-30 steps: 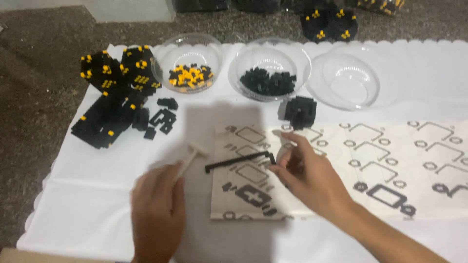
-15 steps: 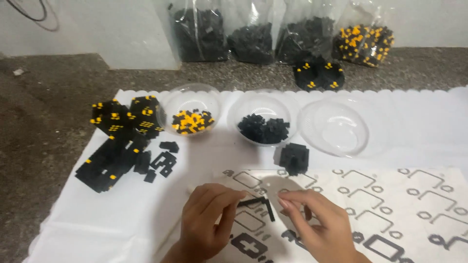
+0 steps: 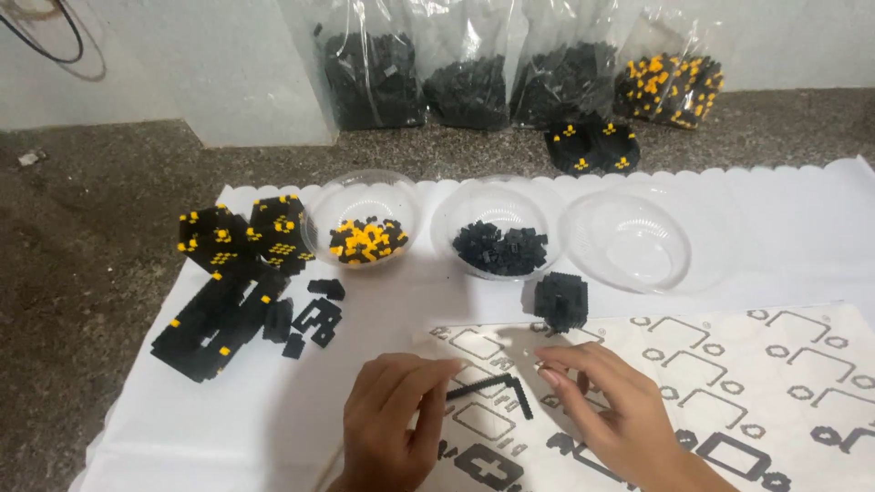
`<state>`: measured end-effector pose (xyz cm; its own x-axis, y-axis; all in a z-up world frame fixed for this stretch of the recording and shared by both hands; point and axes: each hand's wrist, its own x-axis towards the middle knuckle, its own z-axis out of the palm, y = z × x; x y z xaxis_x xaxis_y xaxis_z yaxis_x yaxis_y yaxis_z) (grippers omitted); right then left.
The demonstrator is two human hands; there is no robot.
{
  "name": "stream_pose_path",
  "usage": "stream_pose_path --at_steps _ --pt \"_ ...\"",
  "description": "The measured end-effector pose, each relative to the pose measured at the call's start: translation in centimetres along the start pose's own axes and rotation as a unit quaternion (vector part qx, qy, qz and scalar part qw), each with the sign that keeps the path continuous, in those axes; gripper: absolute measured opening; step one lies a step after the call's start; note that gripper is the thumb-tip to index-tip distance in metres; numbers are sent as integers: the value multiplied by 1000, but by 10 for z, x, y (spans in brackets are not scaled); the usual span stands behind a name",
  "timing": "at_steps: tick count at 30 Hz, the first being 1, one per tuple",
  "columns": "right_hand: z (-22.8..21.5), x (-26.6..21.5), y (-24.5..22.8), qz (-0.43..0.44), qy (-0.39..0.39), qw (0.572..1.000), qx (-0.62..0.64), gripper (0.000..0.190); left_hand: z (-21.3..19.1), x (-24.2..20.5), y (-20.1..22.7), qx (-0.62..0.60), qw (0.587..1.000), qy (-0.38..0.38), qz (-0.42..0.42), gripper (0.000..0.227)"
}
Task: Assembling small plastic toy components and then handling large bags of parts for packing or inventory.
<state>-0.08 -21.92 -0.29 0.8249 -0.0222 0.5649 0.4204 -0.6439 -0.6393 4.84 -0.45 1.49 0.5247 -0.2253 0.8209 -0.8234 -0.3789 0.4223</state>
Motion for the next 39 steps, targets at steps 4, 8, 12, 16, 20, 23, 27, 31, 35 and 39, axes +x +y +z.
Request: stream_pose_path --at_steps 4,8,12,16,20,23,27,31,35,39 --pt "0 1 3 -1 -11 1000 -11 23 -1 -1 2 5 1000 7 -19 12" --pt "-14 17 9 20 -46 999 -7 23 -7 16 3 -58 998 -26 -26 12" --pt "-44 96 -8 24 -120 991 -46 21 -22 66 -38 -45 989 -135 42 13" --pt "-7 213 -5 116 -144 983 -15 27 -10 174 -116 -23 982 -174 -70 36" --pt "76 323 33 272 -157 945 89 52 28 247 -203 -44 930 -172 -323 78" --pt "147 375 105 298 -145 939 92 62 59 267 -260 -70 864 -191 -460 109" --pt "197 394 139 322 -141 933 73 75 90 272 -317 -102 797 -158 -574 108" --pt "190 400 103 305 -144 941 7 77 84 273 -310 -40 811 -94 -576 93" --pt "195 399 104 281 -127 951 3 60 80 281 -278 30 826 -118 -550 103" --pt "197 395 127 202 -95 971 89 50 81 268 -274 -27 848 -39 -529 109"
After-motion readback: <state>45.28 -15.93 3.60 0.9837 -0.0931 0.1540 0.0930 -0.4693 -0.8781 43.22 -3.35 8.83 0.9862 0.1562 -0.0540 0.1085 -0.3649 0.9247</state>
